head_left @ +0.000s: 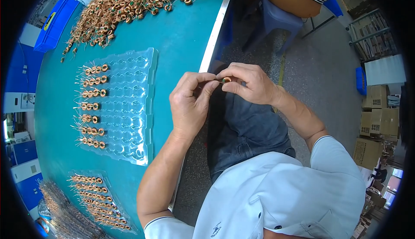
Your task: The person is manually assembling small copper coil components by threading wires and placing them into a sorting tray.
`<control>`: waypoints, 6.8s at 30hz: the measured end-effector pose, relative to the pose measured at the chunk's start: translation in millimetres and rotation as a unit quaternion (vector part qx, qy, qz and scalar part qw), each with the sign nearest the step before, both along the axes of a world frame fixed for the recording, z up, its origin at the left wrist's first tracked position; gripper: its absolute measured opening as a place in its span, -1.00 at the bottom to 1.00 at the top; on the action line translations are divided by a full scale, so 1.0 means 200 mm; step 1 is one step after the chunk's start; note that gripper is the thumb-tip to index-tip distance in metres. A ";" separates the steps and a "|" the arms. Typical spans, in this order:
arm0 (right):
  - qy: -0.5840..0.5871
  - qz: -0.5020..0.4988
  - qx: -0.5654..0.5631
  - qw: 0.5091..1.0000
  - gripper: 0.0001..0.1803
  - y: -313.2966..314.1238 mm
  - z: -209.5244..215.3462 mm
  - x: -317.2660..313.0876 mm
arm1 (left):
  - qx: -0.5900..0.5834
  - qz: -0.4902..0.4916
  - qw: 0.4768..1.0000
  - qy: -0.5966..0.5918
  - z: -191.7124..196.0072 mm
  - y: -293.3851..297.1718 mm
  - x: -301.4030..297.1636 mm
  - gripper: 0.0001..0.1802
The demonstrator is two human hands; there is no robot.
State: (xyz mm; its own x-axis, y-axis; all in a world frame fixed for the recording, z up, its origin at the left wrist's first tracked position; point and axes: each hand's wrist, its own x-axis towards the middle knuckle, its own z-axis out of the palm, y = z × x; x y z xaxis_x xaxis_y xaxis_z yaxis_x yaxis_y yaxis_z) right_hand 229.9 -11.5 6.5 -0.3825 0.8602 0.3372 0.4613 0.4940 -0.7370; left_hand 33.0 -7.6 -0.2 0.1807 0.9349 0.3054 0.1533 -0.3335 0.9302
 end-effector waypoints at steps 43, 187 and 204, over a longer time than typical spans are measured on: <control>0.157 0.016 -0.029 0.987 -0.76 -0.01 0.07 -0.01 | -0.202 -0.182 0.955 -0.115 0.04 -0.07 0.01 -0.72; 0.073 0.007 -0.183 0.980 -0.83 0.00 0.10 0.21 | 0.087 -0.032 0.990 0.110 0.06 -0.06 0.13 -0.79; 0.182 0.066 -0.166 0.967 -0.86 -0.16 -0.05 0.29 | 0.086 -0.159 0.954 0.239 0.08 -0.08 0.13 -0.82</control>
